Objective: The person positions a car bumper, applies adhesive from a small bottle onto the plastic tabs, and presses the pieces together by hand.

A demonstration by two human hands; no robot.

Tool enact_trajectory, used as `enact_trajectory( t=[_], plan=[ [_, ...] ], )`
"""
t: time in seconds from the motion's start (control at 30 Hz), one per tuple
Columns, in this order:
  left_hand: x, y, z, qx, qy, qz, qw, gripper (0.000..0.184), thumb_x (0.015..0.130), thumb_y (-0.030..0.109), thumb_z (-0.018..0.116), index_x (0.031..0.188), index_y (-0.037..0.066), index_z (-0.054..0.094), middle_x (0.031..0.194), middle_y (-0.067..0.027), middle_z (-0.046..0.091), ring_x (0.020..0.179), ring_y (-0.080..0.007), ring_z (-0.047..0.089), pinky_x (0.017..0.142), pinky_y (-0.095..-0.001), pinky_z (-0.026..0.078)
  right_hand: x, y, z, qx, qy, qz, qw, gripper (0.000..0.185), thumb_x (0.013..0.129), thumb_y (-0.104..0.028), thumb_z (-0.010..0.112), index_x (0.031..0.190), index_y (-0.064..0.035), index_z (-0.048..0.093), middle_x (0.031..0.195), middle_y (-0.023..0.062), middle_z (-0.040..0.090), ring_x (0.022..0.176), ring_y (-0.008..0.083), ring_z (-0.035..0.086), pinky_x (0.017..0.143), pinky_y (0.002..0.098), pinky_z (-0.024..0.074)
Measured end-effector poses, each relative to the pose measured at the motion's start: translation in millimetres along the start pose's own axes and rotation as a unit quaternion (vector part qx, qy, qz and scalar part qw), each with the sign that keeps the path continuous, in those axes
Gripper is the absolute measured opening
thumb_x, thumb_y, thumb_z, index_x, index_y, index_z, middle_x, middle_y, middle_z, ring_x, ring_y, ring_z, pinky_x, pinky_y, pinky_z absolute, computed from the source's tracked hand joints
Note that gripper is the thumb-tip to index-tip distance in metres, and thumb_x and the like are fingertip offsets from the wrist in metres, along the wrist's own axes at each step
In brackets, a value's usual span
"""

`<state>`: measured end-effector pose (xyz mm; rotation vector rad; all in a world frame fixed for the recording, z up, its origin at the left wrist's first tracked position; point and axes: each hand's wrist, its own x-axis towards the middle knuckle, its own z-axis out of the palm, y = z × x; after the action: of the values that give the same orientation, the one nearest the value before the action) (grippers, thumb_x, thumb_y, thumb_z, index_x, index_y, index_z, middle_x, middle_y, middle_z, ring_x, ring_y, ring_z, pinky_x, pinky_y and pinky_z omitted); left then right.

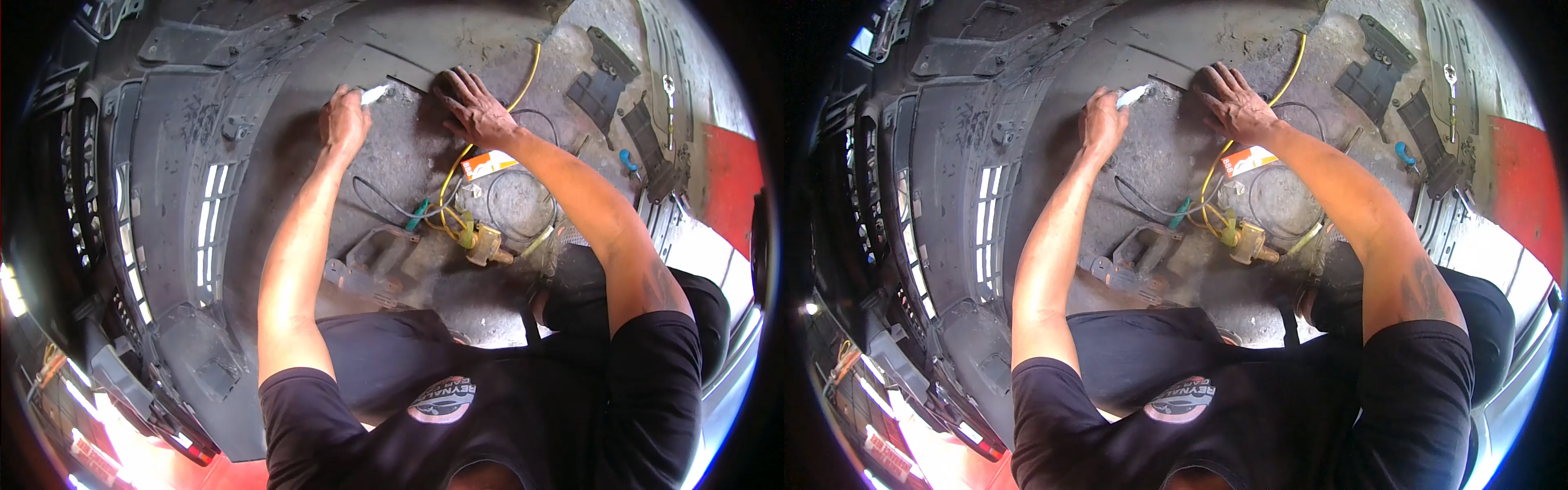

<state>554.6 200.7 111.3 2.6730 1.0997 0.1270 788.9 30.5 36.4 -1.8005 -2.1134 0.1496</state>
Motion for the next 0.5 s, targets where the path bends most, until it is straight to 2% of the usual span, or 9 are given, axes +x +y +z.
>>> enact_trajectory(
  t=[0.5],
  plan=[
    [1.8, 4.8, 1.3, 0.003, -0.015, -0.020, 1.000, 0.026, 0.085, 0.010, 0.073, 0.109, -0.001, 0.072, 0.109, -0.0200, 0.067, 0.101, -0.0405, 0.066, 0.086, -0.0468, 0.053, -0.5, 1.1, 2.3, -0.007, -0.002, -0.001, 1.000, 0.058, 0.095, -0.033, 0.064, 0.143, -0.0041, 0.052, 0.154, 0.0278, 0.035, 0.148, 0.0457, 0.028, 0.122, 0.0531, 0.0250]
  ],
)
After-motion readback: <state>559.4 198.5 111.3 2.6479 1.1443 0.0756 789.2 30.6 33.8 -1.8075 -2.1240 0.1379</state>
